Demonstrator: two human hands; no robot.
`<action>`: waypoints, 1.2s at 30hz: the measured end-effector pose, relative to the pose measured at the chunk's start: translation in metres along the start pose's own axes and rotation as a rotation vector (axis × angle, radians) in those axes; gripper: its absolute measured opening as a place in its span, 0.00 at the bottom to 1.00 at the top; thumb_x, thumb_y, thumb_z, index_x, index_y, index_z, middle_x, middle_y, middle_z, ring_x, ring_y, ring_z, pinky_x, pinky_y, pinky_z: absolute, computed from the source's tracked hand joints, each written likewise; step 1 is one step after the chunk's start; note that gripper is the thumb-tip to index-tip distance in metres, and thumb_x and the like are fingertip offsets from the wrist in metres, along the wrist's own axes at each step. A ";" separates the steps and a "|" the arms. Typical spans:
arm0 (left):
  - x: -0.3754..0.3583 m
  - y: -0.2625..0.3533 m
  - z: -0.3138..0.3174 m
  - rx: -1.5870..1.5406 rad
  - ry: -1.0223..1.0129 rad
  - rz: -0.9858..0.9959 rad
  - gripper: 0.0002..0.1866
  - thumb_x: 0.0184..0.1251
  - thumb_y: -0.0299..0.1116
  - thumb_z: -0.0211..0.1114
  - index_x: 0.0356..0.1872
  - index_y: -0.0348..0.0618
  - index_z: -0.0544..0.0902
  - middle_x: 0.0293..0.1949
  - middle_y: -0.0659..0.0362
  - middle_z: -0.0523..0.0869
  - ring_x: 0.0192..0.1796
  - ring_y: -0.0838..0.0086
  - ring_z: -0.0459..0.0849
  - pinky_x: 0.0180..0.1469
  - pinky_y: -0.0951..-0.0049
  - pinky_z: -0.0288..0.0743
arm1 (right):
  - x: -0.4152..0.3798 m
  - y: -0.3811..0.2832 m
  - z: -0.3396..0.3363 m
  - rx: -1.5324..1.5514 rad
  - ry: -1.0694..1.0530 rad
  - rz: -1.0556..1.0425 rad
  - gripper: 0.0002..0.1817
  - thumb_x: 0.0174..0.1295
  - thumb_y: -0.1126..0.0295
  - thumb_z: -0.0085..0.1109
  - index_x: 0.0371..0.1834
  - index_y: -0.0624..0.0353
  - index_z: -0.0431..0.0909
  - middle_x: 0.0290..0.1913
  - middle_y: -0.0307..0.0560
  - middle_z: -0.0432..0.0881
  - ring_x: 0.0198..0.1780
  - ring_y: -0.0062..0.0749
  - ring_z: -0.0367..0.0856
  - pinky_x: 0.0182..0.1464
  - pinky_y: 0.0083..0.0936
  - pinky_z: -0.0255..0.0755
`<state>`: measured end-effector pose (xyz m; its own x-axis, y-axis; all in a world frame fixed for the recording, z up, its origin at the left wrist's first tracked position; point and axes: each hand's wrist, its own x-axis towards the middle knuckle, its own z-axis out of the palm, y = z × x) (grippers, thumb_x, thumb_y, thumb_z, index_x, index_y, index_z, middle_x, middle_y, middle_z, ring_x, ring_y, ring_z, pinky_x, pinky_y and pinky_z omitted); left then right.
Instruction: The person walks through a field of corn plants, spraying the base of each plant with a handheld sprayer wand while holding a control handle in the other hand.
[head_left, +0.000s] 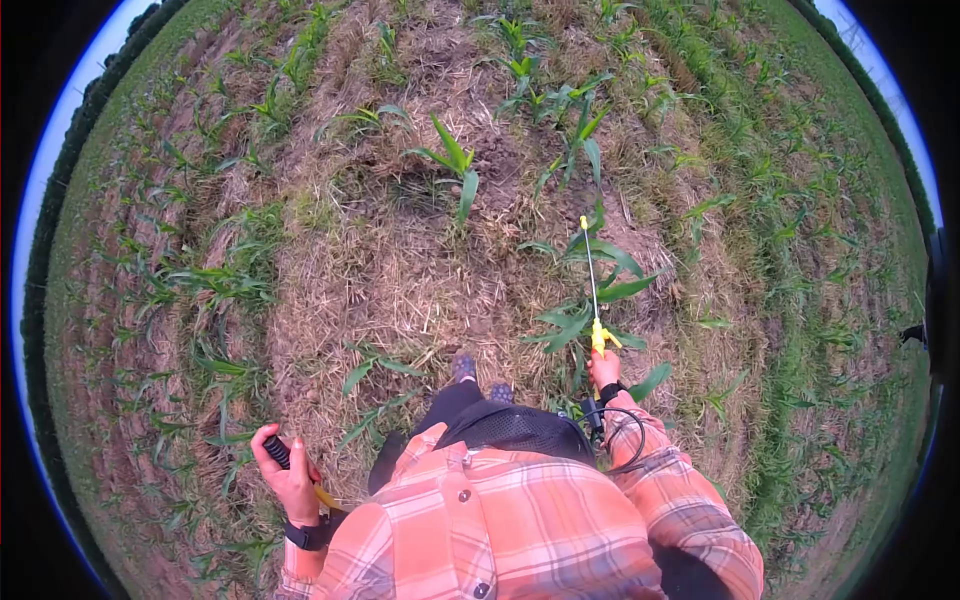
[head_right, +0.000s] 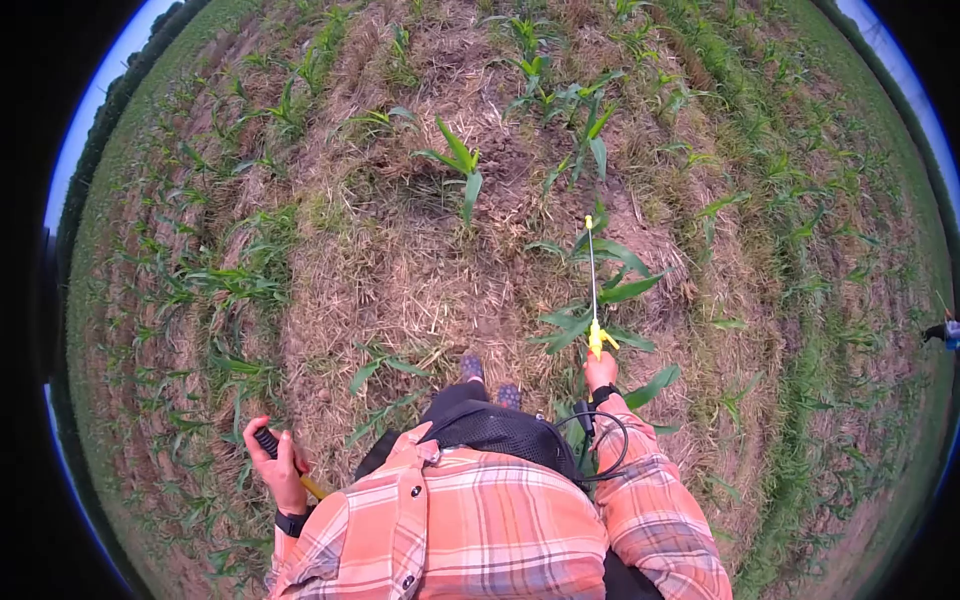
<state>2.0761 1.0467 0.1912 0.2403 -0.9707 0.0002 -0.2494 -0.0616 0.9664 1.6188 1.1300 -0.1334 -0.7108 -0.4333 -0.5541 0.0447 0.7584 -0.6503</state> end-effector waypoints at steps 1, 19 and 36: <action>0.008 -0.005 0.004 -0.004 0.004 -0.004 0.15 0.56 0.21 0.50 0.45 0.47 0.63 0.18 0.66 0.65 0.10 0.86 0.61 0.11 0.86 0.57 | 0.008 0.003 0.008 -0.058 0.038 -0.024 0.12 0.51 0.63 0.50 0.24 0.61 0.73 0.19 0.46 0.77 0.20 0.34 0.76 0.23 0.31 0.67; 0.161 -0.149 0.075 0.163 0.050 -0.173 0.11 0.53 0.23 0.53 0.39 0.46 0.68 0.18 0.65 0.67 0.15 0.83 0.65 0.17 0.82 0.61 | -0.035 -0.210 0.132 -0.438 -0.688 -0.396 0.12 0.54 0.62 0.50 0.32 0.60 0.73 0.20 0.39 0.75 0.19 0.21 0.71 0.21 0.21 0.64; 0.296 -0.155 0.166 0.352 0.044 -0.129 0.10 0.52 0.24 0.53 0.36 0.46 0.69 0.19 0.65 0.67 0.16 0.81 0.63 0.18 0.78 0.59 | 0.085 -0.288 0.171 -0.328 -0.676 -0.432 0.13 0.53 0.63 0.51 0.36 0.60 0.74 0.23 0.39 0.77 0.23 0.23 0.73 0.27 0.21 0.66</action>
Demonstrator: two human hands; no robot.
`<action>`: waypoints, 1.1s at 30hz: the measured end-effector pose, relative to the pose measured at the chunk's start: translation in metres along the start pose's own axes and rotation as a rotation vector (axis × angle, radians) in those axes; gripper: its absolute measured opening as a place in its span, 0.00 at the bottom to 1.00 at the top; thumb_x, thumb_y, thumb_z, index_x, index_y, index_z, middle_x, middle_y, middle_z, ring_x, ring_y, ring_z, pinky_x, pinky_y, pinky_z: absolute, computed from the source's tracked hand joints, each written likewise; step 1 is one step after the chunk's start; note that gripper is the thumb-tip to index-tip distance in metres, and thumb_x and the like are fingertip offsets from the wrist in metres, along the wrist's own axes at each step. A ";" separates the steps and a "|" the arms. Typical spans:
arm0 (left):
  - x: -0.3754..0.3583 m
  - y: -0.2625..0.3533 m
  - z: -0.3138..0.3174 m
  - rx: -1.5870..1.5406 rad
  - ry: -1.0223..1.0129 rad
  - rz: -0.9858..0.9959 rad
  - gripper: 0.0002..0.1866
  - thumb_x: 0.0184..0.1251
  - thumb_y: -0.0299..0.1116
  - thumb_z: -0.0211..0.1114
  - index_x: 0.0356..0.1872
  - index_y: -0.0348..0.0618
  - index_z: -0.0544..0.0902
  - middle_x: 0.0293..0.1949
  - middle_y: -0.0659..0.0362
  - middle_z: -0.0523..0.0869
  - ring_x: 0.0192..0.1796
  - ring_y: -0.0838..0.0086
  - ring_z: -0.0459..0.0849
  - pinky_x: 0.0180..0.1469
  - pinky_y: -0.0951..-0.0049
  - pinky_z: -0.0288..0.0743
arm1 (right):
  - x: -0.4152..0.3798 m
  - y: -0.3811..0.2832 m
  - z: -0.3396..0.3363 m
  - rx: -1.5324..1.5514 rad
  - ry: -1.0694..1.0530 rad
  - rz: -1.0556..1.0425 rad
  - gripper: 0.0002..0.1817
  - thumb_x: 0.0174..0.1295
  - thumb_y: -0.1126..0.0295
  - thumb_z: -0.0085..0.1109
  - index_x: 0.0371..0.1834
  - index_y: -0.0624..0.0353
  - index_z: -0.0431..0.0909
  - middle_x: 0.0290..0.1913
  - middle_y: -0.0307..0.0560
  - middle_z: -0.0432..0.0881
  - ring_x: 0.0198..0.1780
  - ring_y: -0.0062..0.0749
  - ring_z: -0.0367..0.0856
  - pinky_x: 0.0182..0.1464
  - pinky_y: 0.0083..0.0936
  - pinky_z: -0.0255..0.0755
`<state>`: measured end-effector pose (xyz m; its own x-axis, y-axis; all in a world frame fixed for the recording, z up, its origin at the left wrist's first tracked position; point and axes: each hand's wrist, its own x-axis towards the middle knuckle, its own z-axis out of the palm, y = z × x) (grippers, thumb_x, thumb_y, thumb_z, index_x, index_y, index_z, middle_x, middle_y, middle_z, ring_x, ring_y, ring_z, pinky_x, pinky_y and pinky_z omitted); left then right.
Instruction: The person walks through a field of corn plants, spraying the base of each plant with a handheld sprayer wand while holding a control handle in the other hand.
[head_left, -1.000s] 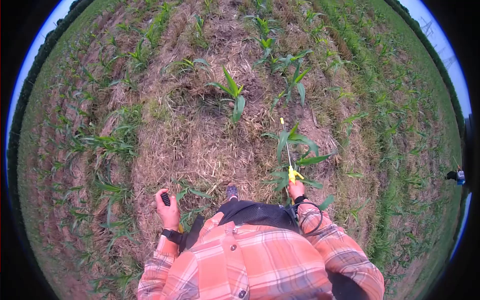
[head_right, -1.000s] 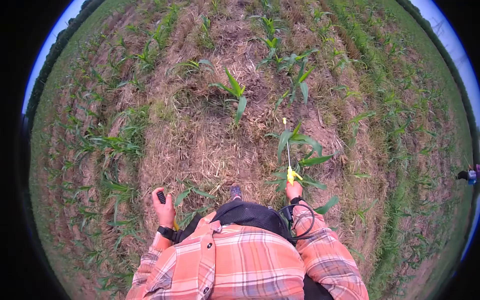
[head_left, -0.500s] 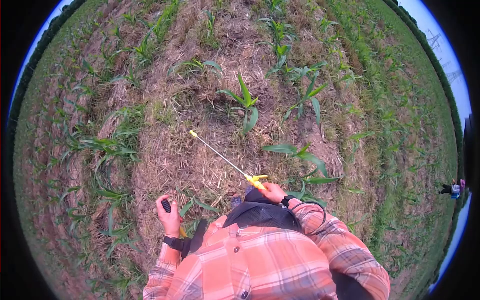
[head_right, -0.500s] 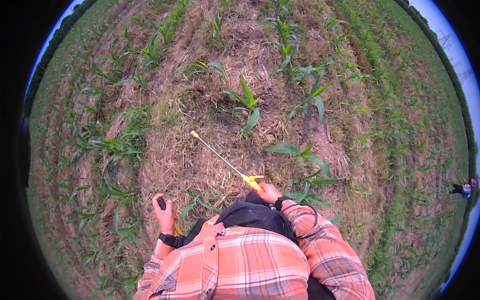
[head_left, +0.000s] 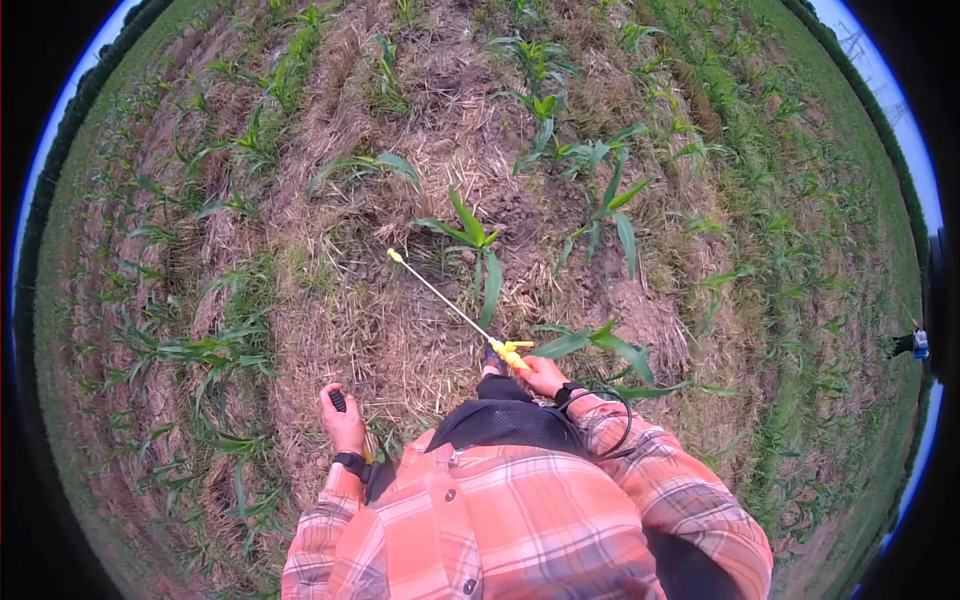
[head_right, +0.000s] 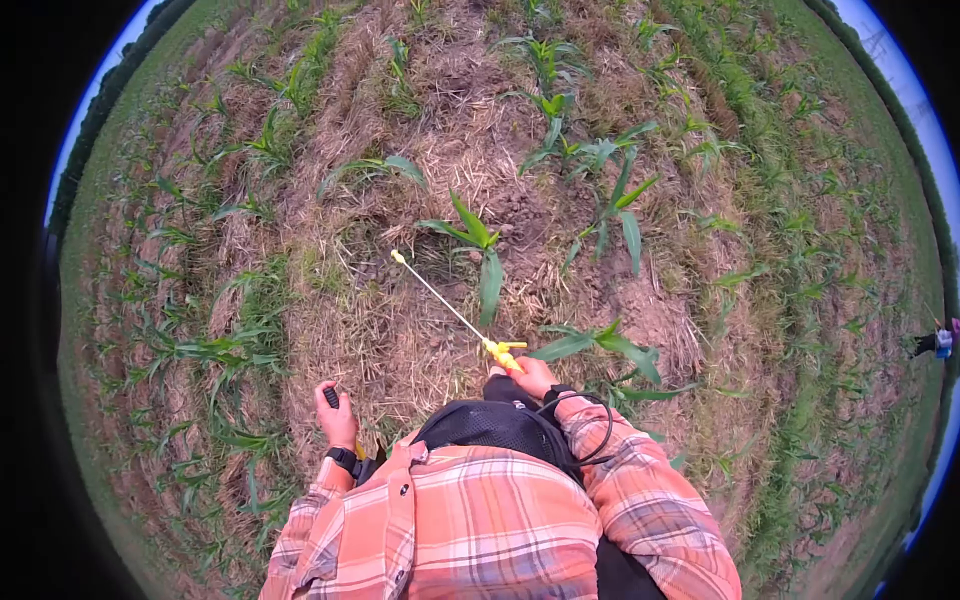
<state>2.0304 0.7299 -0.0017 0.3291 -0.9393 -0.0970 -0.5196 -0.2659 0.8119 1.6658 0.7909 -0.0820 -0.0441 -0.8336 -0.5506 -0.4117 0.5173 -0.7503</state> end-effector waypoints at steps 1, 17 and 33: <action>0.010 0.024 0.009 0.002 -0.010 0.011 0.10 0.52 0.24 0.53 0.36 0.46 0.69 0.19 0.65 0.67 0.16 0.81 0.63 0.18 0.78 0.59 | 0.007 0.005 -0.010 0.087 0.034 0.041 0.12 0.53 0.64 0.51 0.35 0.59 0.74 0.23 0.38 0.76 0.22 0.20 0.72 0.24 0.19 0.65; 0.116 0.113 0.068 -0.142 -0.086 -0.049 0.10 0.53 0.25 0.53 0.37 0.48 0.69 0.17 0.66 0.66 0.14 0.83 0.64 0.14 0.79 0.59 | 0.066 0.062 -0.147 0.564 0.771 0.416 0.10 0.56 0.63 0.48 0.27 0.59 0.68 0.16 0.39 0.71 0.10 0.21 0.64 0.09 0.21 0.59; 0.336 0.131 0.089 -0.294 -0.194 -0.124 0.12 0.55 0.27 0.54 0.40 0.50 0.67 0.16 0.66 0.66 0.09 0.83 0.64 0.09 0.81 0.58 | 0.230 -0.083 -0.117 0.170 0.544 0.400 0.09 0.54 0.64 0.49 0.28 0.58 0.73 0.16 0.37 0.72 0.12 0.21 0.66 0.12 0.20 0.60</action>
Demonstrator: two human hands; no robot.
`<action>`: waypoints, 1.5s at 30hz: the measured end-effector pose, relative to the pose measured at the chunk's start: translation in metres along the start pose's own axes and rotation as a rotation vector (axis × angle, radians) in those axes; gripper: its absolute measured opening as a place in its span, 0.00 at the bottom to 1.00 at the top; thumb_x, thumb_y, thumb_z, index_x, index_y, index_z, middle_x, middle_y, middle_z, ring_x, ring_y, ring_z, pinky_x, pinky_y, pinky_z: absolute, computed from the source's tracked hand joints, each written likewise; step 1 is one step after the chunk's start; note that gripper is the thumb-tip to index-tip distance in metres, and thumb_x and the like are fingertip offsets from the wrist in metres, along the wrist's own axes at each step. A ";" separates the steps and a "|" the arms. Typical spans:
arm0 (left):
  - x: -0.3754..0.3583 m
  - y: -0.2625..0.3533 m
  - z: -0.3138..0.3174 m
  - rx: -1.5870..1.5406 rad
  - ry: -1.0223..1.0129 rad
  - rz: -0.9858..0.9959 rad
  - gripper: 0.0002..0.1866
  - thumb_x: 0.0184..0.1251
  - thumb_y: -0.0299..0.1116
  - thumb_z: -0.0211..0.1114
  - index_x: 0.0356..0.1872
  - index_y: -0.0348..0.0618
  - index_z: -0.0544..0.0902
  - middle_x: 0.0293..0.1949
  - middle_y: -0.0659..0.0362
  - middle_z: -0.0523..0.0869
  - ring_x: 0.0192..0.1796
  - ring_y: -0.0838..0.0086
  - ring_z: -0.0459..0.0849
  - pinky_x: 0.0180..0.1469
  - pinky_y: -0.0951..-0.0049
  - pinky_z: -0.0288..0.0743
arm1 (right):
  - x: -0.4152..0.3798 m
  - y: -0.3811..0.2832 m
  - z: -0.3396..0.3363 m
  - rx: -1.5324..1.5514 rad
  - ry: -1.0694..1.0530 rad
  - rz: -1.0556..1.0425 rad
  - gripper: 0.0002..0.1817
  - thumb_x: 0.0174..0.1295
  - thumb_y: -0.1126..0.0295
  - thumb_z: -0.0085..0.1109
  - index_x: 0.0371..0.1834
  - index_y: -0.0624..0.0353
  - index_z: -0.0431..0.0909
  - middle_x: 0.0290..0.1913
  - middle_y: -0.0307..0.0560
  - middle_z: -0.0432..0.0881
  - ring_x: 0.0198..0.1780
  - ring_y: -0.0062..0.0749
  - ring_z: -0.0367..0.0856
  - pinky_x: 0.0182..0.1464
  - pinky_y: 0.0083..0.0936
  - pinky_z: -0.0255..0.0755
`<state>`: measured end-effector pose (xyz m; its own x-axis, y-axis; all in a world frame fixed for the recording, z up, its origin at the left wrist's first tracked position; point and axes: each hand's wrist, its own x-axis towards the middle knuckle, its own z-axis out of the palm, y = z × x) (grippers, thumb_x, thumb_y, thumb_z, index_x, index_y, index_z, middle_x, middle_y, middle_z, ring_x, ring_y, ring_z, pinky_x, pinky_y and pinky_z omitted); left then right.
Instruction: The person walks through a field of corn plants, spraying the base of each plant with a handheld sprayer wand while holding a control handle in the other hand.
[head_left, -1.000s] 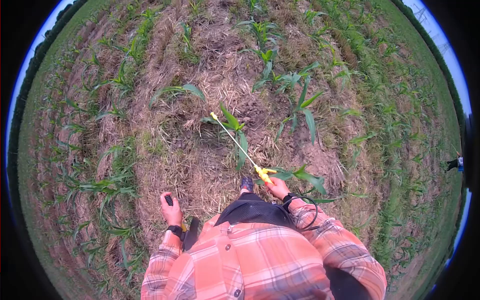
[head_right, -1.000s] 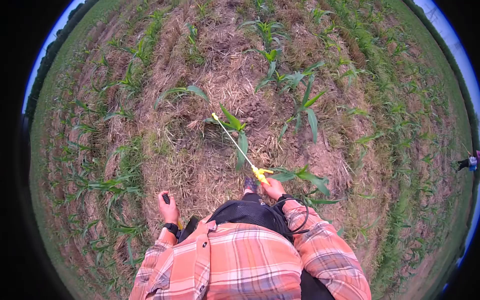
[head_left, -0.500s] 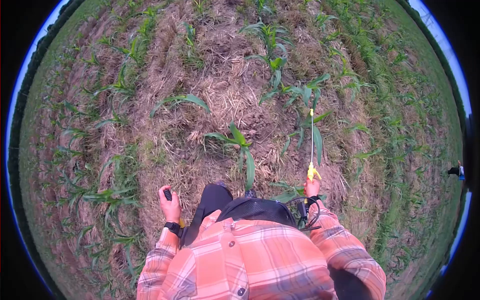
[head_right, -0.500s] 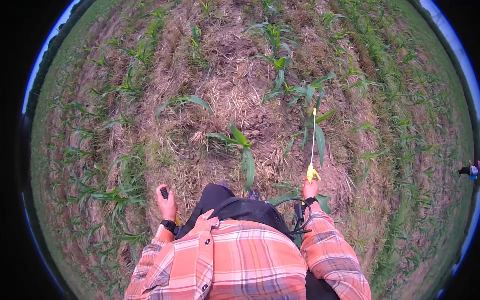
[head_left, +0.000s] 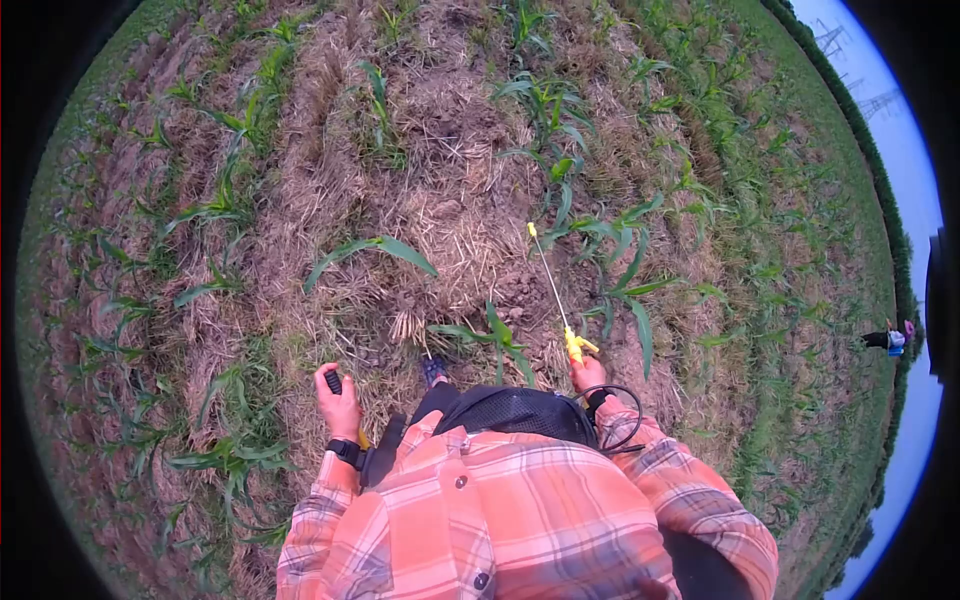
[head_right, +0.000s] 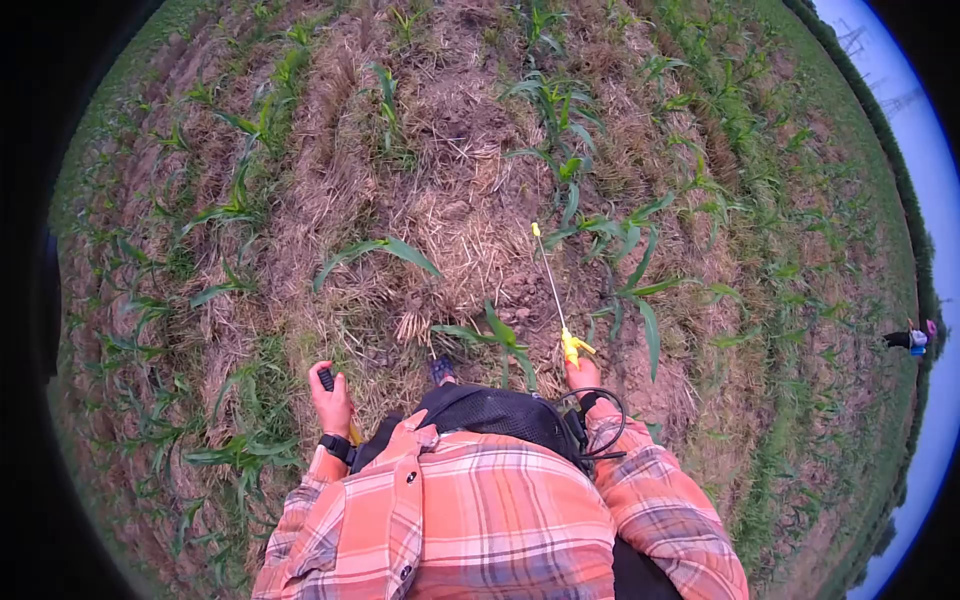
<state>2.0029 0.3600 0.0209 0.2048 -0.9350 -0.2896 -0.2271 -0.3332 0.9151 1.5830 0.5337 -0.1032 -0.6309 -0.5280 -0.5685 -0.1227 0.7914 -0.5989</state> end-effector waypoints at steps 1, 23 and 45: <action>0.010 0.005 -0.003 -0.035 -0.006 -0.030 0.12 0.55 0.27 0.54 0.40 0.50 0.67 0.16 0.66 0.66 0.09 0.83 0.64 0.09 0.81 0.58 | -0.004 -0.025 0.007 0.000 -0.001 0.001 0.09 0.54 0.64 0.49 0.28 0.58 0.73 0.16 0.37 0.72 0.12 0.21 0.66 0.12 0.20 0.60; 0.119 0.060 0.009 -0.079 0.067 0.019 0.11 0.56 0.25 0.52 0.41 0.48 0.66 0.14 0.66 0.64 0.08 0.84 0.62 0.07 0.82 0.55 | 0.021 -0.263 0.056 -0.124 -0.774 -0.280 0.13 0.56 0.61 0.50 0.34 0.60 0.73 0.20 0.35 0.72 0.22 0.16 0.67 0.25 0.16 0.61; 0.313 0.220 0.207 0.302 0.145 0.103 0.11 0.56 0.26 0.53 0.40 0.50 0.67 0.12 0.65 0.64 0.07 0.82 0.63 0.07 0.81 0.56 | 0.340 -0.282 -0.032 0.261 -0.020 0.129 0.10 0.55 0.63 0.51 0.28 0.60 0.72 0.15 0.38 0.72 0.10 0.19 0.64 0.11 0.18 0.57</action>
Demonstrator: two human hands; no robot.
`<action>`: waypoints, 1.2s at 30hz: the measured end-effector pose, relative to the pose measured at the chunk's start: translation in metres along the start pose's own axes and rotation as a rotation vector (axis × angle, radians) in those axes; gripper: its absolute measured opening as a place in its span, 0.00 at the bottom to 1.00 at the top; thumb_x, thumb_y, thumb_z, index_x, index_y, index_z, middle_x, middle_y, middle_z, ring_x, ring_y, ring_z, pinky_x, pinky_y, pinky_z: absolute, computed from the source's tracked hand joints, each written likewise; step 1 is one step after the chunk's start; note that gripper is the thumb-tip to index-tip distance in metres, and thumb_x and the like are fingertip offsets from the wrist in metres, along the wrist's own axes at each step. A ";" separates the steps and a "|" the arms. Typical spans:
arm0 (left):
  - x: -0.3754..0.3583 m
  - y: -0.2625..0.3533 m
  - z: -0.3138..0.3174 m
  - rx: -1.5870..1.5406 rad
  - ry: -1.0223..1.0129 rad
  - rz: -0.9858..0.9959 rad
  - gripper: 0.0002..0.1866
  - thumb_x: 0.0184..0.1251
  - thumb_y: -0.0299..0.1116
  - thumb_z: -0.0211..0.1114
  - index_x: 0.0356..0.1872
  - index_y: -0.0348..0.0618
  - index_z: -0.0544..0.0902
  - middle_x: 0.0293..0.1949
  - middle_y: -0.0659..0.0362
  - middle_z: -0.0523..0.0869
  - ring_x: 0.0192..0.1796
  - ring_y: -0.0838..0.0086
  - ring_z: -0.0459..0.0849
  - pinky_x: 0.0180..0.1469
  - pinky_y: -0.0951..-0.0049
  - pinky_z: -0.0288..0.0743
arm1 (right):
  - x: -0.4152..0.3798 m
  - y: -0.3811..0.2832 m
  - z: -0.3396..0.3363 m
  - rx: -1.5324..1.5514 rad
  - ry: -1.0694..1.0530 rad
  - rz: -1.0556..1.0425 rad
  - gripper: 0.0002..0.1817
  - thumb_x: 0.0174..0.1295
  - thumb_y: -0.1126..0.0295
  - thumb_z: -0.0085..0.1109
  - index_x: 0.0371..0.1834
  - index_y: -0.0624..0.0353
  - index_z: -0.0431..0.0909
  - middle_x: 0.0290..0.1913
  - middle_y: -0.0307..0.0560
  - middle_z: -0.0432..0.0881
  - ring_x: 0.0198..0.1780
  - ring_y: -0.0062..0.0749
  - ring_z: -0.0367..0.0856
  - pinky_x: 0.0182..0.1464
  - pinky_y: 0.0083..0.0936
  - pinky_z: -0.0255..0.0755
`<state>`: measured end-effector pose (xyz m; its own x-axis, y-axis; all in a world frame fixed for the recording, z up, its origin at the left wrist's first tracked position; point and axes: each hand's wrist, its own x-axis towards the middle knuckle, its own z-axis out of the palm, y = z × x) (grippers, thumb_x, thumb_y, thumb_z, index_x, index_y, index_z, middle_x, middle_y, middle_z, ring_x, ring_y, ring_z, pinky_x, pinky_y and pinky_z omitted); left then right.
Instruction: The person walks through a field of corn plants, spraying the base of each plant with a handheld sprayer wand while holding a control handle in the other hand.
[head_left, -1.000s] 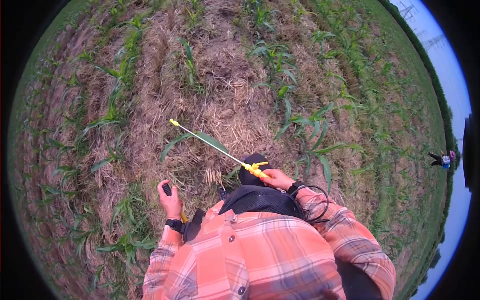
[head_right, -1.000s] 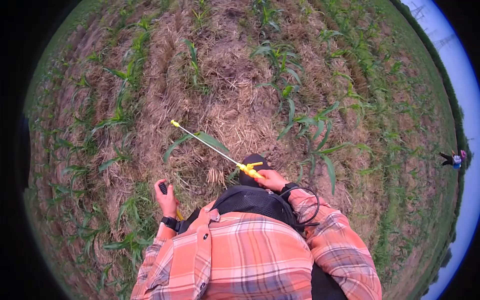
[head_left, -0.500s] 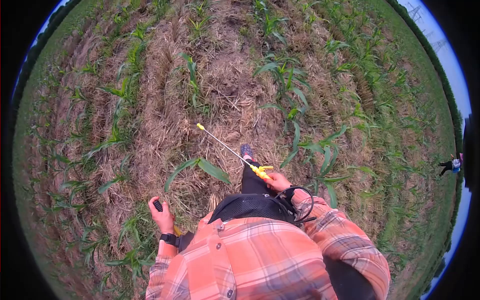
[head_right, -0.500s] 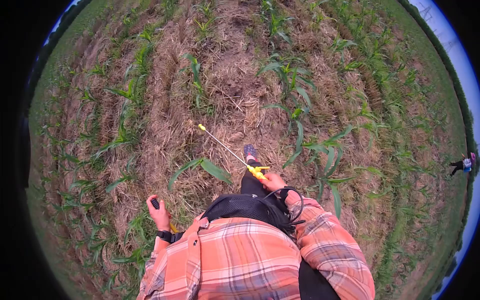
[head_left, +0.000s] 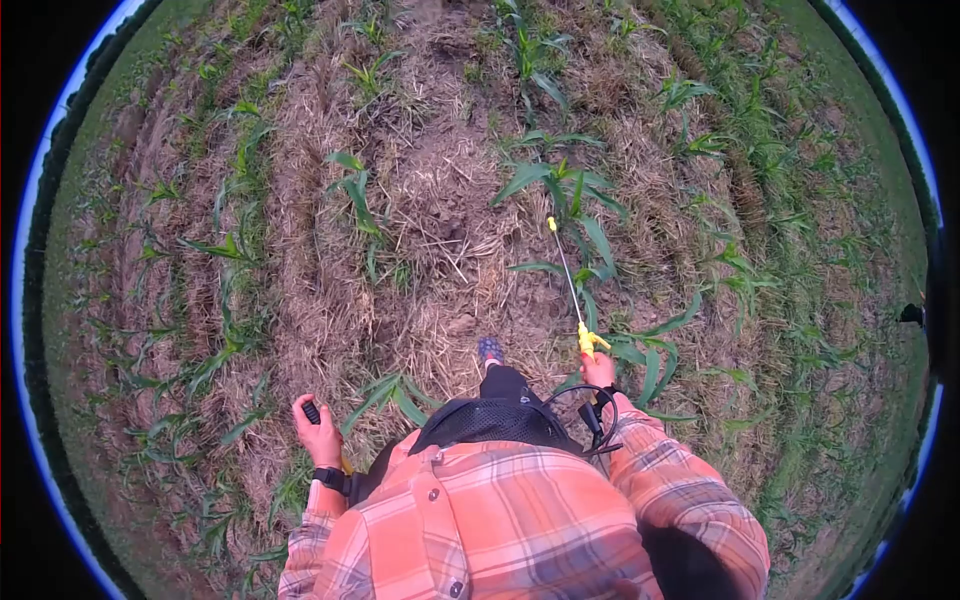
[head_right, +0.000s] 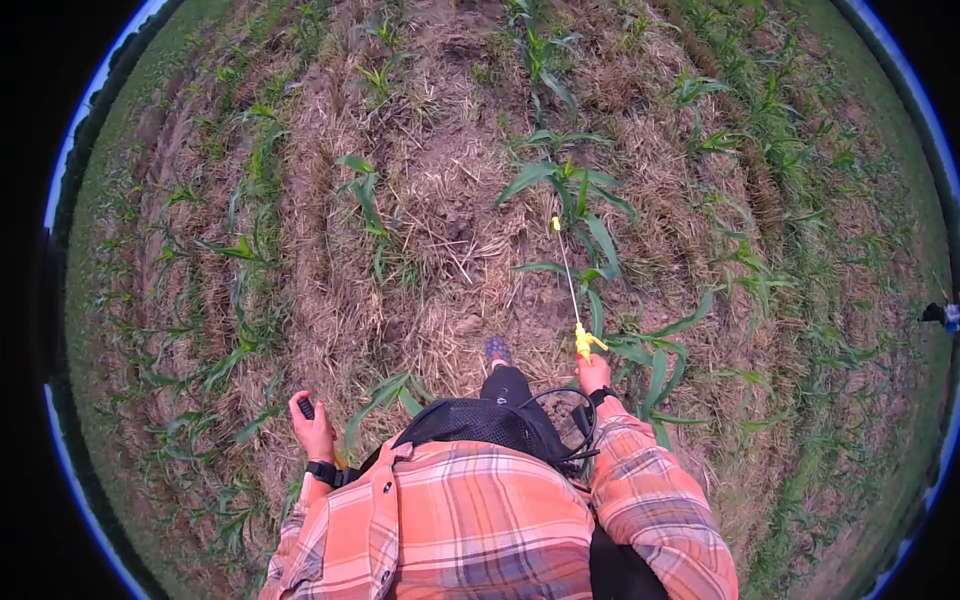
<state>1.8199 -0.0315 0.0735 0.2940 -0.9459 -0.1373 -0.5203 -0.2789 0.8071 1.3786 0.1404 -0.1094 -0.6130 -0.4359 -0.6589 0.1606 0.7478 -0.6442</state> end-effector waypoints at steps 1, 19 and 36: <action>0.005 0.008 0.005 0.012 -0.006 0.005 0.11 0.56 0.26 0.53 0.40 0.50 0.67 0.12 0.65 0.64 0.07 0.82 0.63 0.07 0.81 0.56 | 0.006 -0.011 -0.004 0.018 0.041 0.049 0.11 0.55 0.62 0.51 0.27 0.60 0.72 0.15 0.38 0.72 0.10 0.19 0.64 0.11 0.20 0.57; 0.155 0.077 0.065 -0.280 -0.116 -0.059 0.12 0.55 0.25 0.53 0.40 0.49 0.67 0.16 0.65 0.66 0.09 0.84 0.63 0.09 0.82 0.56 | 0.079 -0.127 0.075 -0.425 -0.016 -0.151 0.13 0.53 0.60 0.51 0.26 0.59 0.75 0.16 0.39 0.74 0.13 0.22 0.70 0.14 0.22 0.61; 0.276 0.103 0.088 -0.269 -0.102 -0.033 0.11 0.55 0.25 0.53 0.40 0.49 0.68 0.15 0.65 0.66 0.08 0.83 0.63 0.08 0.81 0.56 | 0.075 -0.335 0.184 -0.435 -0.668 -0.338 0.15 0.54 0.60 0.50 0.35 0.60 0.75 0.23 0.41 0.77 0.26 0.23 0.74 0.29 0.22 0.66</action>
<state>1.7773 -0.3354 0.0682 0.2186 -0.9524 -0.2122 -0.2762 -0.2690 0.9227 1.4208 -0.2351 -0.0140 0.0308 -0.7706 -0.6365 -0.3419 0.5903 -0.7312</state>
